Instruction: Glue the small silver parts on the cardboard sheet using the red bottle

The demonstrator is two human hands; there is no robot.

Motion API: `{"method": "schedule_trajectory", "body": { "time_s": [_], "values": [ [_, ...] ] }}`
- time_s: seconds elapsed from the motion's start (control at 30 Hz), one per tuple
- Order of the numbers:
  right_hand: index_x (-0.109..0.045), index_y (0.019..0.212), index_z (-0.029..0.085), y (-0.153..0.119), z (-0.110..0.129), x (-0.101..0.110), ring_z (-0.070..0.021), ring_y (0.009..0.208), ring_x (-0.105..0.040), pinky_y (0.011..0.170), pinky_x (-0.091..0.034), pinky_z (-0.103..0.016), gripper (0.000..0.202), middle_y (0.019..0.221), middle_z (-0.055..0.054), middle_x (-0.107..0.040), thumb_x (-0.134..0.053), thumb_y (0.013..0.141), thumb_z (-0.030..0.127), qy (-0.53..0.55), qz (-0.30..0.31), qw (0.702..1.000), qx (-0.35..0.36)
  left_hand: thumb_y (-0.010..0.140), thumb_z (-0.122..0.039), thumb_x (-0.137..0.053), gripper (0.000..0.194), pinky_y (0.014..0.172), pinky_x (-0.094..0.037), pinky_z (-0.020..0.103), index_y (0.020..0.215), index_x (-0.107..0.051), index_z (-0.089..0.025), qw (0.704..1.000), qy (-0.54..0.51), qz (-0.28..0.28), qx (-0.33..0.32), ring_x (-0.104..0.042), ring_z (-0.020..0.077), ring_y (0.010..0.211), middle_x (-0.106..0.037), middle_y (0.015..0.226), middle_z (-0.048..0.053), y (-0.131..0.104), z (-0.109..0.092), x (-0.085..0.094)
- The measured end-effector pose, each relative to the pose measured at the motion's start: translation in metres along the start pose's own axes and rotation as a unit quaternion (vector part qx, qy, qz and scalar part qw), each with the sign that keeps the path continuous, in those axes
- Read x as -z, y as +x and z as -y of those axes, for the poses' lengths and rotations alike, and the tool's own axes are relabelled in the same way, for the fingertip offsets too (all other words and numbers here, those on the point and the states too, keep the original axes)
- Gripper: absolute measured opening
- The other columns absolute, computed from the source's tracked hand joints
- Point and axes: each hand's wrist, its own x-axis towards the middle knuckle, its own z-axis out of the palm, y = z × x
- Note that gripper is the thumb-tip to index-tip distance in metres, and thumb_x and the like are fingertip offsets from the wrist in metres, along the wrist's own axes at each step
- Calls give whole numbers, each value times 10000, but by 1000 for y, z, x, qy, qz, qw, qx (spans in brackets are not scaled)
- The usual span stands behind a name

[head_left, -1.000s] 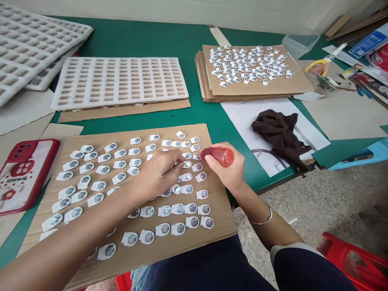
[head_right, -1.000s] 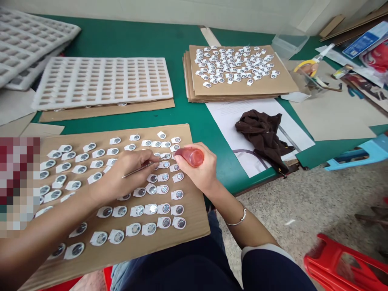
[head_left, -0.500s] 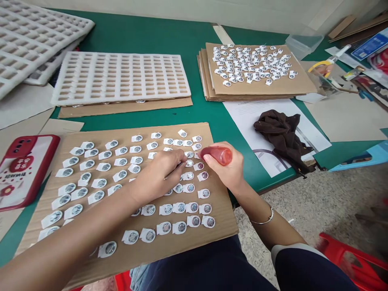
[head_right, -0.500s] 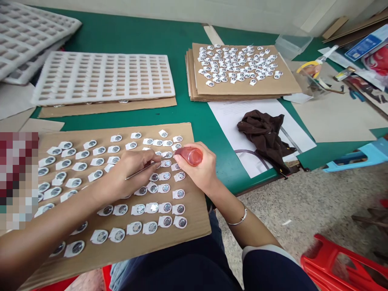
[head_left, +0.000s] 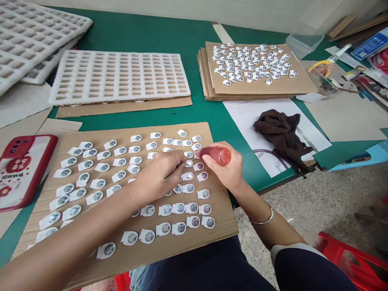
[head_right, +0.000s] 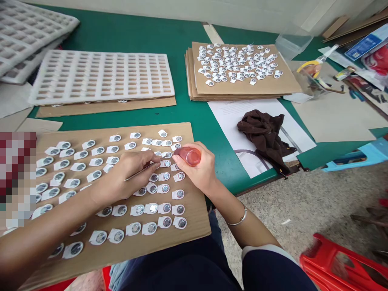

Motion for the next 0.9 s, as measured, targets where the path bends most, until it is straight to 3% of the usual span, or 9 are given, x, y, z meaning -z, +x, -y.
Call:
{"method": "schedule_trajectory", "body": {
  "time_s": [0.9],
  "values": [
    [-582,865,196,-1,2,1,-133,782,-577,724,-480,-315,189,848,-18,-611,-649,712,284,-1,-12,1000,21,857,-152,-412,147,568,-338,260,760,-523,-161,1000,-8,0,12,-424,95,582,-500,657,-16,1,0,-1]
  ]
}}
